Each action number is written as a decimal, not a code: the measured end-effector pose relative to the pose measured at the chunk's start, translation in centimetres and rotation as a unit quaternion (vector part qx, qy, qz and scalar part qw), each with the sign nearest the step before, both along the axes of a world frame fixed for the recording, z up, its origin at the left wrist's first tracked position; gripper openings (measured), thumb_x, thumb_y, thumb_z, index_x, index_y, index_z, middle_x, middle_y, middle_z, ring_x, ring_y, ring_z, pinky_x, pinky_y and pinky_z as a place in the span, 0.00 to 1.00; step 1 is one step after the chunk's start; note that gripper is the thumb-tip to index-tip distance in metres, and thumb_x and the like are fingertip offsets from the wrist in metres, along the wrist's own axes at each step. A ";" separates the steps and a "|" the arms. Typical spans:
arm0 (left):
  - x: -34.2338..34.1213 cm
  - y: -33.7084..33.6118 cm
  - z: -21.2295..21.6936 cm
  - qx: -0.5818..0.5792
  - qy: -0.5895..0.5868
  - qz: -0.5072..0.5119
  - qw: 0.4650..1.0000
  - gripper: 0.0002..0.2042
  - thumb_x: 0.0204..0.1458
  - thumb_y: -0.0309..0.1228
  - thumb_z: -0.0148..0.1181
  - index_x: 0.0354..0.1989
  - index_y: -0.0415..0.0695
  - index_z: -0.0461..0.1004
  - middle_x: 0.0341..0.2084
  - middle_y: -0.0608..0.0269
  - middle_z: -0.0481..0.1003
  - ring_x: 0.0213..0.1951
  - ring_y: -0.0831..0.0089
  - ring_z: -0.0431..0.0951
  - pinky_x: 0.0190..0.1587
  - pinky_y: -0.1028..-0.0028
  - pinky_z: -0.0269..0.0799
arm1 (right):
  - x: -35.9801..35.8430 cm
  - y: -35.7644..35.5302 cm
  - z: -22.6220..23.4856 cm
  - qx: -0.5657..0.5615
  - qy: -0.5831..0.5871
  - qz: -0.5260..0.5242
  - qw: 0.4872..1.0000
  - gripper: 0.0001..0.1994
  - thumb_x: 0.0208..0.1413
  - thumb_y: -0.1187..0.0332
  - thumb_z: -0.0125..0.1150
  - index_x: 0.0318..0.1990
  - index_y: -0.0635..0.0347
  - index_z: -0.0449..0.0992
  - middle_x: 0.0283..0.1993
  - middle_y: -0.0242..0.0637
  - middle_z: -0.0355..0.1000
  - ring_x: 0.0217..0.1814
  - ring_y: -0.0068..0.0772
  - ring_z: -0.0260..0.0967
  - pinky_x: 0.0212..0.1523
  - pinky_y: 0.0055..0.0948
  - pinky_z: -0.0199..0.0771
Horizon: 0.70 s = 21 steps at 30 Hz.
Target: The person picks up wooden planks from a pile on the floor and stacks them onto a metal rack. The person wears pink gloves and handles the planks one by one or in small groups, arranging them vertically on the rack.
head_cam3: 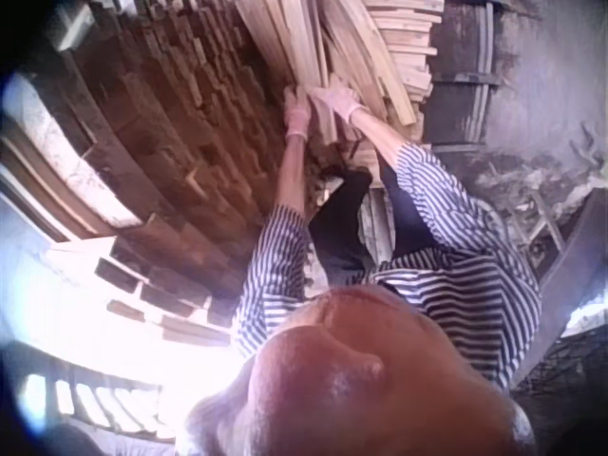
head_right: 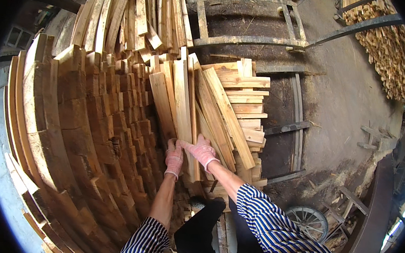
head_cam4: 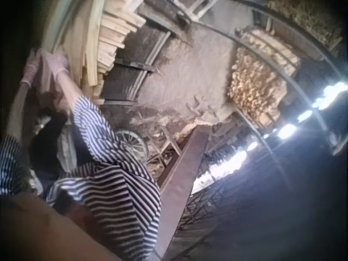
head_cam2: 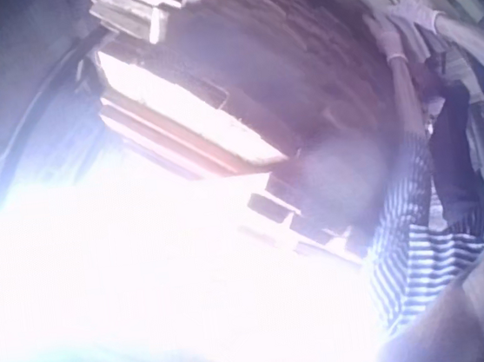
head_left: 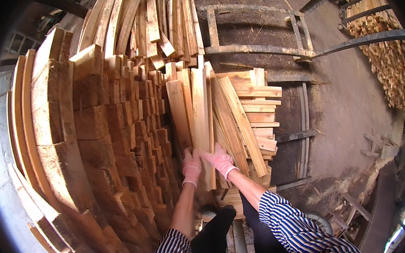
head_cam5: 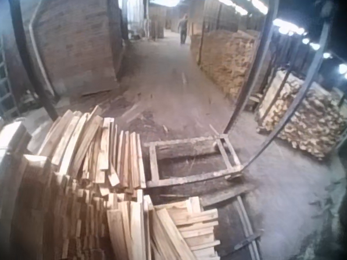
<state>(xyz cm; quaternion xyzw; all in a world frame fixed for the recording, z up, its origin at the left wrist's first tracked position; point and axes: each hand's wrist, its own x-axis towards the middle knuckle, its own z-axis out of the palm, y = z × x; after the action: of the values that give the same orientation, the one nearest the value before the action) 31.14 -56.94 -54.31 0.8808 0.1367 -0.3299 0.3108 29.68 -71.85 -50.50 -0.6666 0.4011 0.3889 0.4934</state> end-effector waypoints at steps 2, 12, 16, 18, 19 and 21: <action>0.7 -0.9 -0.4 0.003 0.051 0.064 0.997 0.28 0.66 0.53 0.43 0.61 0.42 0.70 0.56 0.37 0.73 0.58 0.41 0.72 0.59 0.56 0.67 | 0.6 1.0 -0.2 -0.039 -0.009 -0.007 0.999 0.63 0.42 0.28 0.66 0.75 0.67 0.48 0.76 0.64 0.49 0.76 0.63 0.52 0.73 0.44 0.56; -1.6 -3.4 5.2 -0.245 0.098 0.215 0.940 0.33 0.65 0.49 0.54 0.68 0.34 0.61 0.64 0.46 0.66 0.61 0.59 0.69 0.64 0.63 0.65 | -7.1 -5.5 -1.7 0.110 -0.221 0.133 0.960 0.31 0.63 0.46 0.55 0.68 0.52 0.68 0.69 0.41 0.66 0.72 0.47 0.61 0.74 0.38 0.56; -6.6 -2.7 7.2 -0.423 0.187 0.312 0.830 0.39 0.63 0.54 0.54 0.74 0.39 0.52 0.67 0.49 0.63 0.61 0.58 0.70 0.64 0.63 0.69 | -6.8 -7.1 6.6 0.240 -0.029 0.004 0.970 0.46 0.56 0.35 0.61 0.71 0.64 0.62 0.73 0.48 0.60 0.77 0.43 0.50 0.77 0.36 0.46; -7.5 -3.7 11.5 -0.451 0.279 0.309 0.789 0.37 0.63 0.57 0.51 0.71 0.40 0.58 0.63 0.52 0.68 0.60 0.60 0.71 0.64 0.65 0.68 | -8.0 -8.1 9.1 0.291 -0.066 -0.121 0.947 0.48 0.52 0.33 0.64 0.68 0.66 0.66 0.67 0.46 0.67 0.71 0.38 0.60 0.71 0.36 0.56; -8.4 -4.2 12.5 -0.456 0.347 0.313 0.758 0.37 0.63 0.59 0.50 0.70 0.40 0.62 0.61 0.53 0.70 0.60 0.61 0.72 0.64 0.66 0.68 | -9.6 -7.9 8.1 0.282 -0.113 -0.184 0.935 0.47 0.52 0.32 0.64 0.66 0.66 0.69 0.65 0.44 0.70 0.68 0.36 0.62 0.69 0.35 0.59; -8.5 -4.6 12.6 -0.384 0.198 0.244 0.868 0.35 0.61 0.56 0.55 0.66 0.39 0.67 0.57 0.53 0.74 0.56 0.65 0.76 0.60 0.66 0.71 | -6.4 -7.3 11.8 0.154 -0.099 -0.104 0.978 0.40 0.53 0.33 0.65 0.55 0.66 0.79 0.53 0.42 0.78 0.58 0.33 0.70 0.63 0.33 0.66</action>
<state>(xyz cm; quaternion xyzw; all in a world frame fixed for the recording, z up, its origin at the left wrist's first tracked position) 22.59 -61.51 -41.67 0.5461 0.2687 -0.4378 0.6617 23.31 -79.15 -38.70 -0.5720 0.3528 0.3248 0.6654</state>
